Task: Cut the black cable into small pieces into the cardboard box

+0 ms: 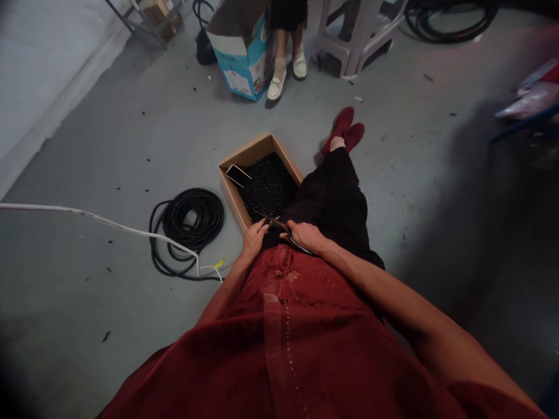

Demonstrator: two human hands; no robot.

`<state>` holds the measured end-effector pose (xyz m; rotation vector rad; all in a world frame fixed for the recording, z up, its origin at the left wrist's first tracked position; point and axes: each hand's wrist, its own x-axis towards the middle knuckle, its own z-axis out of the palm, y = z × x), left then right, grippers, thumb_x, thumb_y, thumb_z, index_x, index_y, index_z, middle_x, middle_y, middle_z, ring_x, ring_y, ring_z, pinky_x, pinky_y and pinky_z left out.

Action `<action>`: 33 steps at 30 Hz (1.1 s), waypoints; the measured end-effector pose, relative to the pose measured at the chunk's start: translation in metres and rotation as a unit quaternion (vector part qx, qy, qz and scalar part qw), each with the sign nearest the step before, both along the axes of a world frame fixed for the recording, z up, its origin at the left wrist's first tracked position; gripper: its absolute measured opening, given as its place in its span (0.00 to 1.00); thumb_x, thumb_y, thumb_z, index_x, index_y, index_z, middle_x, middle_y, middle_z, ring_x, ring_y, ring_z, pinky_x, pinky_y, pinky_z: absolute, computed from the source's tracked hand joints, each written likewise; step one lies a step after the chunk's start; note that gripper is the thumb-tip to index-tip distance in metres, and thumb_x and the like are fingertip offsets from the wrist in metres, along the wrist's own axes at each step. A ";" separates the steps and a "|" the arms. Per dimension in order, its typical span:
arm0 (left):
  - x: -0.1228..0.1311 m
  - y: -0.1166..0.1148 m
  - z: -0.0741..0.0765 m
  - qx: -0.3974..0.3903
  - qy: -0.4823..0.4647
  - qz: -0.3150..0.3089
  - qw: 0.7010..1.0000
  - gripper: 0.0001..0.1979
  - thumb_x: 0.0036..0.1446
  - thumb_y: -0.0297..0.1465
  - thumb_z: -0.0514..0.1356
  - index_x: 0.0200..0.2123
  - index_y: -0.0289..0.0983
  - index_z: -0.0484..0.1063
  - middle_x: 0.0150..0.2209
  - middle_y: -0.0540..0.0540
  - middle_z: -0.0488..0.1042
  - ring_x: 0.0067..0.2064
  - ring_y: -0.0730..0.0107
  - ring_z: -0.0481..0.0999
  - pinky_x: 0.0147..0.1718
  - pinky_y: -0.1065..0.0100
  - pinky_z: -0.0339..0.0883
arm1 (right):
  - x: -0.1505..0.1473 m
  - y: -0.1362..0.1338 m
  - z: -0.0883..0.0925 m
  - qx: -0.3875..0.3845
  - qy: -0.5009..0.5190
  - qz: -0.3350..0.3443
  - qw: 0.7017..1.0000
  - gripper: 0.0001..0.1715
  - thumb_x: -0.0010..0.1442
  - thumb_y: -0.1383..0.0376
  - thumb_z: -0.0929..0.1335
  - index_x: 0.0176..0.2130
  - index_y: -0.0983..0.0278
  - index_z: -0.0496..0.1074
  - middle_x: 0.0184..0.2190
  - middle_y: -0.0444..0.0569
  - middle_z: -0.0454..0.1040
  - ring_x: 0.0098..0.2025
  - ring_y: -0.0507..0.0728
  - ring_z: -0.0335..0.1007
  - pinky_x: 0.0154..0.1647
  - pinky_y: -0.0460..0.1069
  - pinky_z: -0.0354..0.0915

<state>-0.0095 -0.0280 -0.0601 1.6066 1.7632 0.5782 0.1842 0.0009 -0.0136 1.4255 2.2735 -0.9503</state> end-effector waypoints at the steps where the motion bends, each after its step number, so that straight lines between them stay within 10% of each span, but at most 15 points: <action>1: 0.000 0.001 -0.001 -0.004 0.002 -0.001 1.000 0.19 0.59 0.36 0.49 0.51 0.37 0.67 0.47 0.44 0.73 0.46 0.67 0.72 0.48 0.67 0.63 | 0.000 0.000 -0.001 0.002 0.000 0.000 1.000 0.30 0.60 0.44 0.52 0.45 0.63 0.60 0.36 0.58 0.74 0.39 0.65 0.71 0.32 0.50 0.60; 33: -0.002 0.006 -0.006 -0.038 0.033 -0.010 0.999 0.19 0.59 0.34 0.49 0.52 0.36 0.66 0.47 0.40 0.72 0.49 0.64 0.71 0.49 0.64 0.61 | -0.004 0.003 -0.002 -0.012 -0.025 -0.048 0.998 0.29 0.59 0.45 0.55 0.46 0.63 0.64 0.38 0.58 0.73 0.40 0.64 0.71 0.34 0.51 0.61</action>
